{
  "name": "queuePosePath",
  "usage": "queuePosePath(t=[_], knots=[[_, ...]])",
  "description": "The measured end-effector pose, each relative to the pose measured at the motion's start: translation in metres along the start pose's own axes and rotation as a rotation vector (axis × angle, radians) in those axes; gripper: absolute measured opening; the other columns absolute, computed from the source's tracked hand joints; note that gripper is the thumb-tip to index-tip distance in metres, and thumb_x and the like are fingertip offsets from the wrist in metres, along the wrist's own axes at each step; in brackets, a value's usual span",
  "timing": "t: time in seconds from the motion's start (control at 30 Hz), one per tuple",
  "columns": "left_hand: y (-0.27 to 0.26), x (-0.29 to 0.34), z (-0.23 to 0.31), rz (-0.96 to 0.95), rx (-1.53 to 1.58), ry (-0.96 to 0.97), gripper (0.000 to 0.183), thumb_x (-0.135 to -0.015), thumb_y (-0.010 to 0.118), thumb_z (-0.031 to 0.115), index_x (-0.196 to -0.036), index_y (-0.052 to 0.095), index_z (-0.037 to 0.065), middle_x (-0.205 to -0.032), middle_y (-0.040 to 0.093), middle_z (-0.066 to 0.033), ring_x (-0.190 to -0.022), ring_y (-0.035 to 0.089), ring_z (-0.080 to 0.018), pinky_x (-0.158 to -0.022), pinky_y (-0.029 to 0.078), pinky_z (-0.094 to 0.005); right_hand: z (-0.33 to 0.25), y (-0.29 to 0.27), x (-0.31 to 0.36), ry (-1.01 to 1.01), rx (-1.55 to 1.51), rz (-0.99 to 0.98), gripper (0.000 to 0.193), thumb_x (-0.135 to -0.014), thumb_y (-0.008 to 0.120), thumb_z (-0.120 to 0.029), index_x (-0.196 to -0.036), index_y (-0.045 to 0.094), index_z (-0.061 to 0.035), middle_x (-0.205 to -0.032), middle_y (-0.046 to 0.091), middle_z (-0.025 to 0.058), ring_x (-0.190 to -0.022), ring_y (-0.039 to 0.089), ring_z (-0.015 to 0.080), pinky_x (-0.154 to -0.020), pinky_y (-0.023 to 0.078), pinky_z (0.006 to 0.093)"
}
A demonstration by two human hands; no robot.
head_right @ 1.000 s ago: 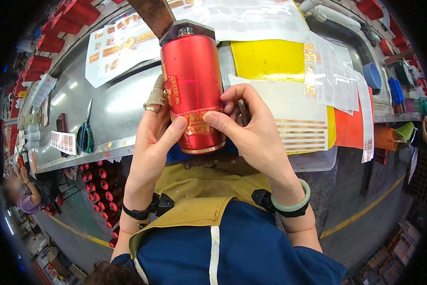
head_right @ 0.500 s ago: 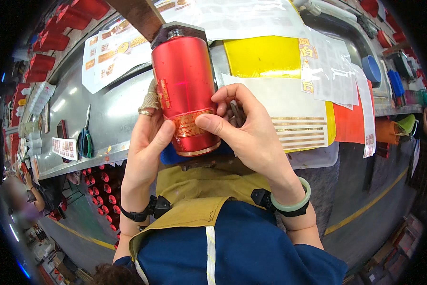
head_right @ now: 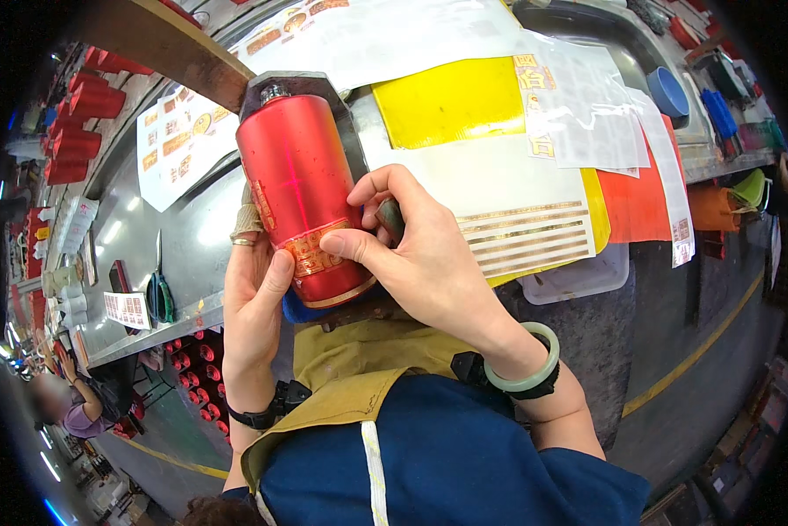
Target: Apply gold-colored labels to red wine or liquor bottles on an assembly line.
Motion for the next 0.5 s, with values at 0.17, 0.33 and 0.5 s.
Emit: queuePosePath(t=[0.17,0.33,0.5], knots=[[0.002,0.000,0.003,0.025,0.007,-0.018,0.070,-0.105,0.059,0.009,-0.163,0.020,-0.001,-0.161,0.037,-0.0163,-0.148,0.039,-0.0260,-0.122,0.031,-0.0411,0.000,-0.002,0.000,-0.022,0.023,-0.030,0.041,-0.087,0.086,-0.022,-0.112,0.057,-0.0048,-0.084,0.049,-0.0021,-0.075,0.044,0.0057,-0.068,0.044,0.0220],[0.003,0.000,0.003,0.026,-0.010,0.034,0.071,-0.104,0.059,0.008,-0.163,0.020,-0.002,-0.162,0.035,-0.0165,-0.149,0.037,-0.0262,-0.122,0.029,-0.0407,-0.022,-0.010,0.001,0.038,-0.125,0.046,0.036,-0.101,0.070,-0.019,-0.127,0.054,-0.0008,-0.096,0.058,0.0025,-0.088,0.054,0.0070,-0.077,0.047,0.0223],[0.003,0.000,0.003,0.010,0.005,-0.008,0.071,-0.104,0.059,0.008,-0.162,0.020,-0.003,-0.163,0.034,-0.0167,-0.150,0.036,-0.0259,-0.123,0.028,-0.0406,-0.032,-0.006,0.007,-0.161,-0.095,0.095,0.025,-0.101,0.062,-0.002,-0.126,0.057,0.0007,-0.107,0.064,0.0054,-0.098,0.059,0.0087,-0.084,0.051,0.0250]])
Point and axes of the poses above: each hand's wrist, its own x-axis away from the middle knuckle, its own y-axis out of the palm, z = x × y, the point moved 3 cm from there along -x, towards the middle knuckle
